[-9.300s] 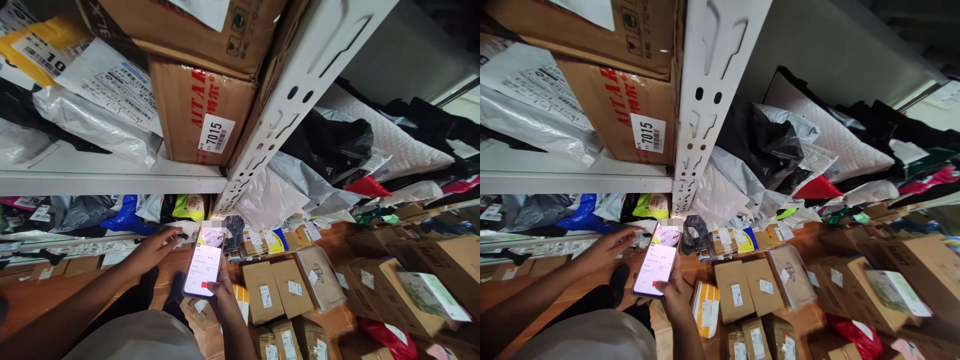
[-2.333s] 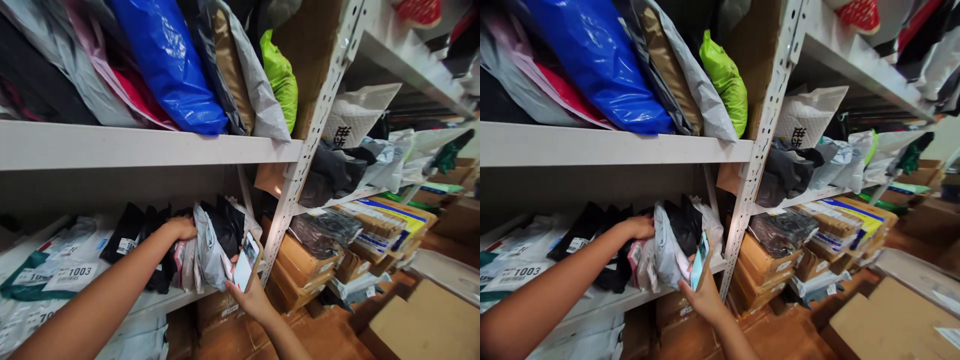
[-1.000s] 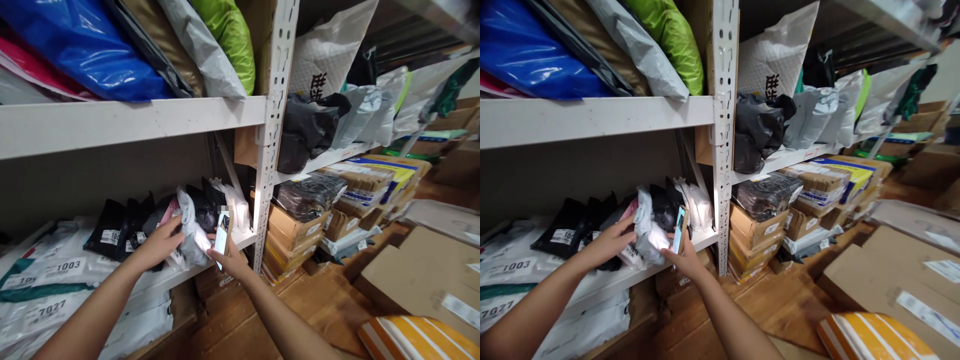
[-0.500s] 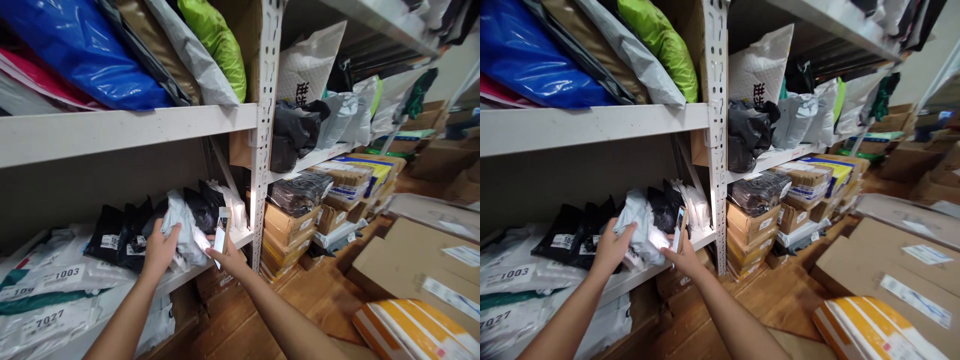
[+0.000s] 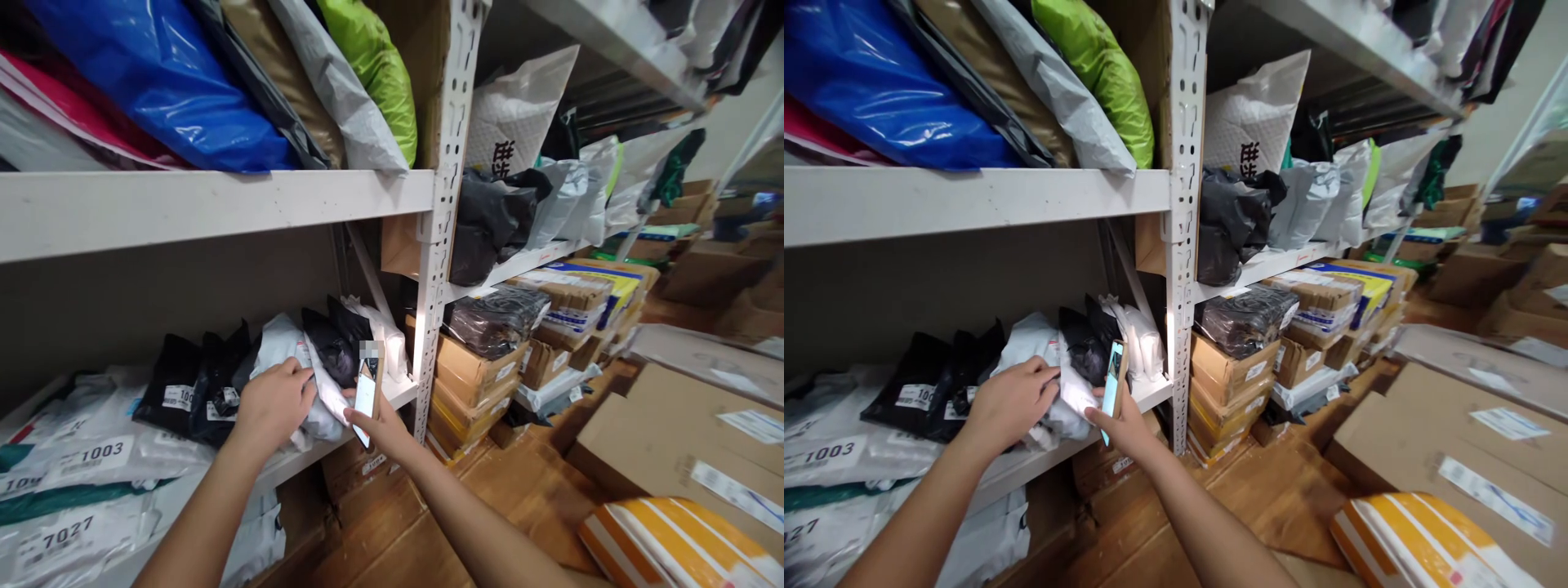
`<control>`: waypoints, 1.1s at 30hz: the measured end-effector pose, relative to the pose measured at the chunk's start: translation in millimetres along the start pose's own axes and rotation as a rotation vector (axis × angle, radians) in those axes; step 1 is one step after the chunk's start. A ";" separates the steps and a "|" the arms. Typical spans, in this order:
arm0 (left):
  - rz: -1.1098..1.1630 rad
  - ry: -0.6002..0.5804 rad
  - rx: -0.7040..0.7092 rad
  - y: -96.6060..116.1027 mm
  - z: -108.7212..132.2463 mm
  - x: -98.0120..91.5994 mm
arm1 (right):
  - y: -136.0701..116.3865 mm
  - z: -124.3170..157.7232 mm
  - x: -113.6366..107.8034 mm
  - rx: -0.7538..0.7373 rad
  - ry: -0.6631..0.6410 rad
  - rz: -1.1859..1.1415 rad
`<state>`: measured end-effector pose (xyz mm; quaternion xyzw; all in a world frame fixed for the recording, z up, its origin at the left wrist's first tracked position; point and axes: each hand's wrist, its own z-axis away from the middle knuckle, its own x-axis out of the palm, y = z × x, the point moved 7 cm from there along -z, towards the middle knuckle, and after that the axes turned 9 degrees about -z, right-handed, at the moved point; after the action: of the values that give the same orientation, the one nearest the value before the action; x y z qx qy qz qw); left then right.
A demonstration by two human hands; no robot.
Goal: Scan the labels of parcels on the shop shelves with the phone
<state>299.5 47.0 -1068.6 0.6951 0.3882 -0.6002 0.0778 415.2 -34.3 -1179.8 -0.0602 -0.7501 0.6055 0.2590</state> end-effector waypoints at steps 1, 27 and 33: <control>0.007 -0.022 -0.018 -0.9 -4.3 0.4 | -0.3 -0.3 -0.4 0.010 -0.004 -0.019; 0.257 0.219 0.199 5.7 3.4 41.3 | -66.2 27.9 51.8 0.367 -0.309 -0.637; 0.589 0.313 0.137 0.1 6.7 16.3 | -42.6 19.0 57.7 0.209 -0.172 -0.567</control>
<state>294.0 50.4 -1085.0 0.8646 0.1367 -0.4627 0.1405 366.4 -38.7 -1124.1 0.2298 -0.6897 0.5859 0.3580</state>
